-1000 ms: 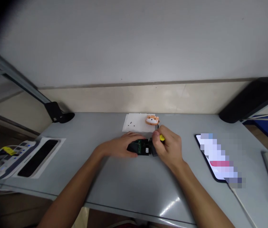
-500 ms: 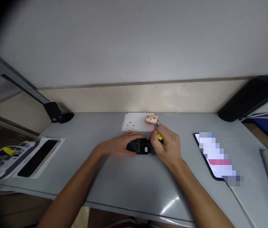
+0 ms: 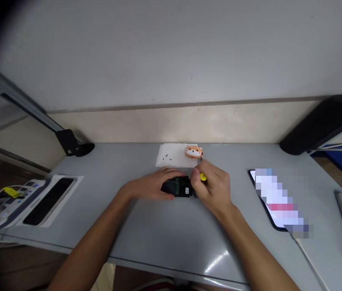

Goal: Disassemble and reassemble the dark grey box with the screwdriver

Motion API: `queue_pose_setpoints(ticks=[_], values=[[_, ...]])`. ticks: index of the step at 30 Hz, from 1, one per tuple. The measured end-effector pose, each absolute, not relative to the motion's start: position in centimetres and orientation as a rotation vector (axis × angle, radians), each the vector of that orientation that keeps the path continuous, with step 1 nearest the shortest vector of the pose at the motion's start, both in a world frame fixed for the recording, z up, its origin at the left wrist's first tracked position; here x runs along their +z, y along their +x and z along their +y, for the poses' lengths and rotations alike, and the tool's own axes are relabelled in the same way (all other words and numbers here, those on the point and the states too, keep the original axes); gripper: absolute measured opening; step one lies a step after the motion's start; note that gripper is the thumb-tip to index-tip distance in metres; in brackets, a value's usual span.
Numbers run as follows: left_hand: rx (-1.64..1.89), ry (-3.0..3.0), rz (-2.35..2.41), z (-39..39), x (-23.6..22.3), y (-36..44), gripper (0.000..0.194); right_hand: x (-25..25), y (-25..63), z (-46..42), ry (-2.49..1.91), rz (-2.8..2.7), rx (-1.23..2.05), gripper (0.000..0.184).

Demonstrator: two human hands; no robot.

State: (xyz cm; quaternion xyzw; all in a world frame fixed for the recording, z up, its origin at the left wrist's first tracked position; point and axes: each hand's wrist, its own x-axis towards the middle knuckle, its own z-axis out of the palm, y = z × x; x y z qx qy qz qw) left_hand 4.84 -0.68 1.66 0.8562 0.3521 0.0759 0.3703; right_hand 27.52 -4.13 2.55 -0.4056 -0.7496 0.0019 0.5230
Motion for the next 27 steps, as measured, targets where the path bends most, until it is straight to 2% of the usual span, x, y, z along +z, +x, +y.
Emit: queue_pose_setpoints(ticks=[10,17,27], values=[[0.212,2.200,0.889,-0.71,1.76,4.90,0.066,2.30,27.56,-4.24,-0.984,-1.808,0.095,0.034],[0.187,2.197,0.909,-0.68,1.72,4.86,0.069,2.51,27.58,-4.25,-0.986,-1.793,0.003,0.034],[0.199,2.185,0.898,-0.67,1.66,4.79,0.069,2.63,27.50,-4.25,-0.980,-1.793,0.044,0.034]])
